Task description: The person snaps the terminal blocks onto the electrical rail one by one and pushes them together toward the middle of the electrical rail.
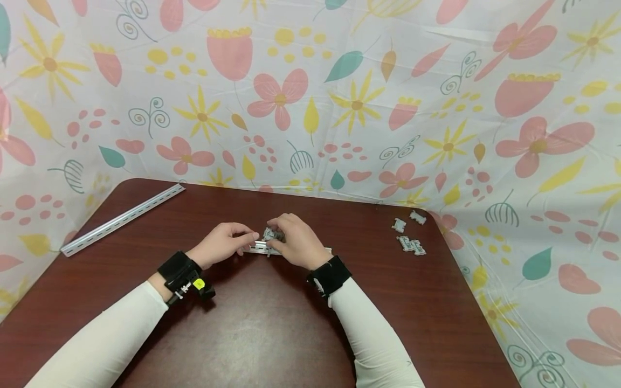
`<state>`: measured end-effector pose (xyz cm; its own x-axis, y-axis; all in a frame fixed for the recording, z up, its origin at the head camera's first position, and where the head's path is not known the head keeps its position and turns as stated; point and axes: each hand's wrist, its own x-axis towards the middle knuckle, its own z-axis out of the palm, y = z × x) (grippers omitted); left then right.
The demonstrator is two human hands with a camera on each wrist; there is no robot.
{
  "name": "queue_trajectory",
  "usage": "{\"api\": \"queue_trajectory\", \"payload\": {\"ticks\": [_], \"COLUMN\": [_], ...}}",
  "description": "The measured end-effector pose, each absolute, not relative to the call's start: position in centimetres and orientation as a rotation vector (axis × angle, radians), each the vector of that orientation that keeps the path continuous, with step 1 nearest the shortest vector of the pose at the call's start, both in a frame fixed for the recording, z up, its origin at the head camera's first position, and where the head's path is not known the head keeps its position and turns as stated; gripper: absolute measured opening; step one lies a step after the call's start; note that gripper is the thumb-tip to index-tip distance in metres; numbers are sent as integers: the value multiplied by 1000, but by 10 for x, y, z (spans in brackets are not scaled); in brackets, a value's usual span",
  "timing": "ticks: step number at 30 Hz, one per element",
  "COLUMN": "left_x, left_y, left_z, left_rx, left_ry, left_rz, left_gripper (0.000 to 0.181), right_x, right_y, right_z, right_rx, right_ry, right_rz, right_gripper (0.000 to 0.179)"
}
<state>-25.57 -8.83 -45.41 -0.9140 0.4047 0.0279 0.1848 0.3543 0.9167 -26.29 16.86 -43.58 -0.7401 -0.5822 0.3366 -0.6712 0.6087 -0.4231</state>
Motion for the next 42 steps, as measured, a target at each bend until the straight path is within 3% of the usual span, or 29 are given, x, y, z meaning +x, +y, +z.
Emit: {"api": "queue_trajectory", "payload": {"ticks": [19,29,37,42], "left_x": [-256,-257,-256,-253], "left_y": [-87,-90,-96,-93], "left_z": [-461,-455,-445,-443], "left_rx": [515,531,558,728], "left_ry": [2279,2404,2681,2948], "left_rz": [1690,1725,1739,1550], "left_gripper": [23,21,19,16], "right_x": [-254,-258,-260,-258], "right_y": [155,166,173,167], "right_z": [-434,-427,-424,-427], "right_rx": [1125,1083,903,813], "right_ry": [-2662,-2610,-2571,-2696], "right_rz": [737,761,988,1303], "right_gripper": [40,45,17,28]}}
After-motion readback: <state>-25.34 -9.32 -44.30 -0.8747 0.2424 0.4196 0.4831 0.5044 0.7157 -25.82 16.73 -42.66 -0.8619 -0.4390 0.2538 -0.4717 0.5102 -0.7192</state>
